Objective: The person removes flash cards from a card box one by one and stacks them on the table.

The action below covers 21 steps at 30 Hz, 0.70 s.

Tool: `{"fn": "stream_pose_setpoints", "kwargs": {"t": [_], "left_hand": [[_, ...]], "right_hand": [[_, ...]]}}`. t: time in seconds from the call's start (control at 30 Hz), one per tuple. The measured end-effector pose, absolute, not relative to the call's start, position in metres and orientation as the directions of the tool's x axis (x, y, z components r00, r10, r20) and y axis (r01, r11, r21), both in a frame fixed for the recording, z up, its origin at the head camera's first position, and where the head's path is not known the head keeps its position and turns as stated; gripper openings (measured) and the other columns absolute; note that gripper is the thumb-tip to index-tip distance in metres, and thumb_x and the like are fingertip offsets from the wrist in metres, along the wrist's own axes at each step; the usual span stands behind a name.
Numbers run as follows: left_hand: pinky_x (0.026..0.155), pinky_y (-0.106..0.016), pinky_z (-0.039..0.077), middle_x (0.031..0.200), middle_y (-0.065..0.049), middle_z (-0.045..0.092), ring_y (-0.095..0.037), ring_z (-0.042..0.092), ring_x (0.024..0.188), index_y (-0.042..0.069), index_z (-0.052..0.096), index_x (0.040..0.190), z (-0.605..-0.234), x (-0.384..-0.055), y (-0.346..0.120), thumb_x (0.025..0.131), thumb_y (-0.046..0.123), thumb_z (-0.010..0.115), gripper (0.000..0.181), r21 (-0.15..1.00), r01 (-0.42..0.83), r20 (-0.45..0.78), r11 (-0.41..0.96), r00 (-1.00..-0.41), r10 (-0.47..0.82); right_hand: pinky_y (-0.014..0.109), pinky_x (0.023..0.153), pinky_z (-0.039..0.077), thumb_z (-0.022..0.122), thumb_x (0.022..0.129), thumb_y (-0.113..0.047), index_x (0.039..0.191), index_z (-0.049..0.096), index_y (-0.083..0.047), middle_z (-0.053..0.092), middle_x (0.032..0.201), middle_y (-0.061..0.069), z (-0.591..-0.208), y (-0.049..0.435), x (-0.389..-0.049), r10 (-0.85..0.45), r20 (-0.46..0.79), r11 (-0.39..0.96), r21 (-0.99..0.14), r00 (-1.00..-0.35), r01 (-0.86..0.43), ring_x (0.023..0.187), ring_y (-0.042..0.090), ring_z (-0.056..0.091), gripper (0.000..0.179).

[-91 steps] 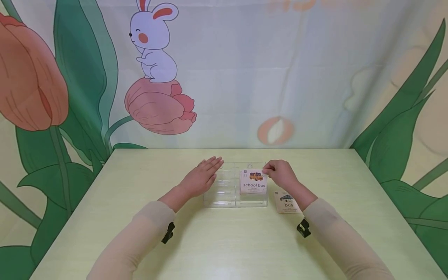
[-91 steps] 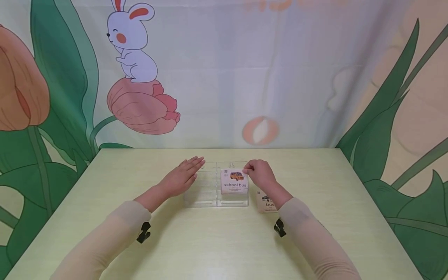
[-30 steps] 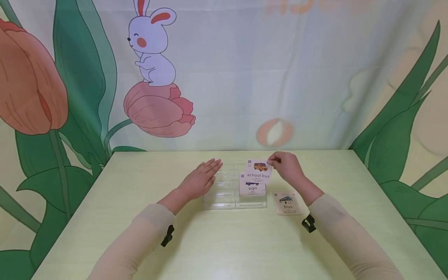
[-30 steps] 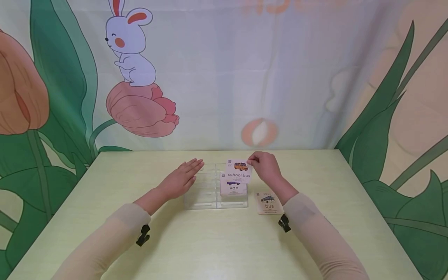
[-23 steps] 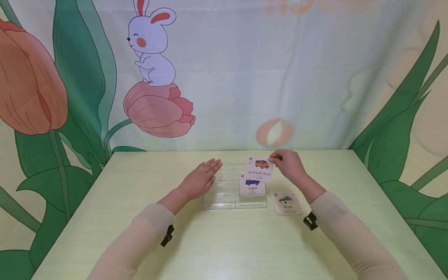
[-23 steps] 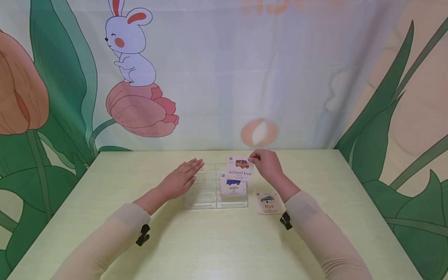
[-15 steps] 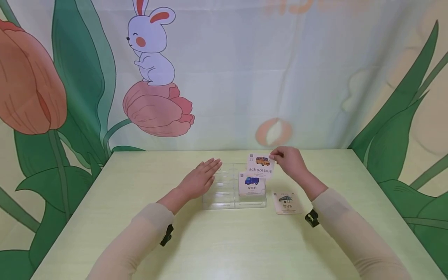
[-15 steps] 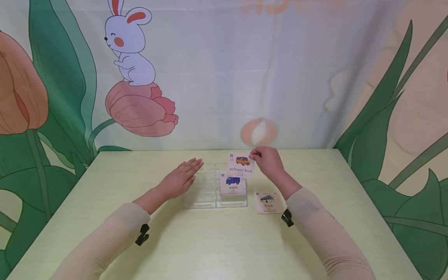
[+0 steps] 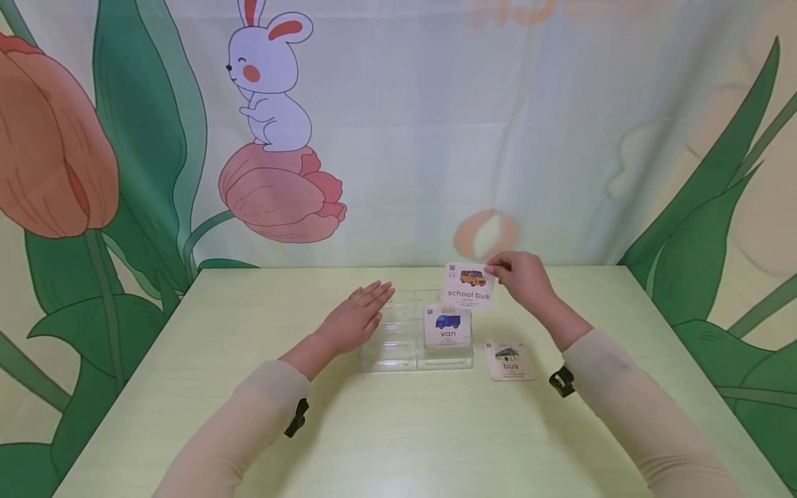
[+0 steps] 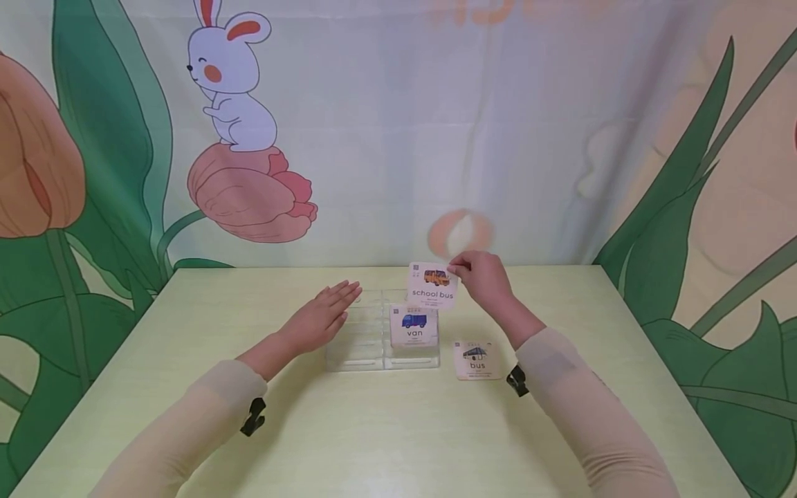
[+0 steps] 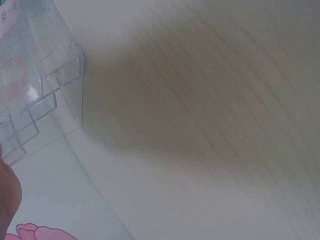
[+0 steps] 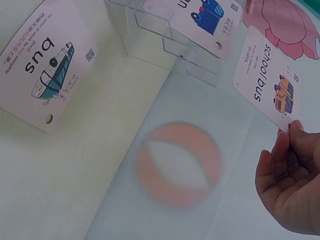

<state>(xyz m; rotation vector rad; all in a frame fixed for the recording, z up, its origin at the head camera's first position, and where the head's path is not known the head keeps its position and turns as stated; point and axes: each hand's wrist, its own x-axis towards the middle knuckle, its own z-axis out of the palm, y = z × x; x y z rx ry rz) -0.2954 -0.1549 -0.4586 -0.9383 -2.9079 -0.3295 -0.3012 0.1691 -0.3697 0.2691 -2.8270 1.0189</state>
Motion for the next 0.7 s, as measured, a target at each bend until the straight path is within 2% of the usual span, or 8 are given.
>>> {"fn": "stream_pose_setpoints", "kwargs": {"t": [0.4,0.7], "left_hand": [[0.13,-0.054,0.023,0.168,-0.015,0.031,-0.036,0.027,0.158,0.002,0.03,0.16,-0.457,-0.294,-0.154,0.109,0.019,0.04,0.055,0.178,0.577,0.116,0.797,-0.817,0.565],[0.13,-0.054,0.024,0.168,-0.016,0.032,-0.036,0.028,0.158,0.002,0.031,0.16,-0.457,-0.295,-0.154,0.109,0.019,0.041,0.055,0.177,0.58,0.123,0.795,-0.815,0.567]], "right_hand": [[0.029,0.075,0.049,0.059,0.104,-0.015,0.118,0.071,0.005,0.071,0.111,0.023,-0.356,0.183,-0.299,-0.099,0.156,0.759,-0.627,-0.983,-0.176,0.089,0.029,0.061,0.027],[0.033,0.08,0.053,0.059,0.105,-0.015,0.121,0.07,0.006,0.071,0.116,0.026,-0.353,0.197,-0.297,-0.089,0.148,0.748,-0.643,-0.985,-0.164,0.092,0.032,0.063,0.029]]}}
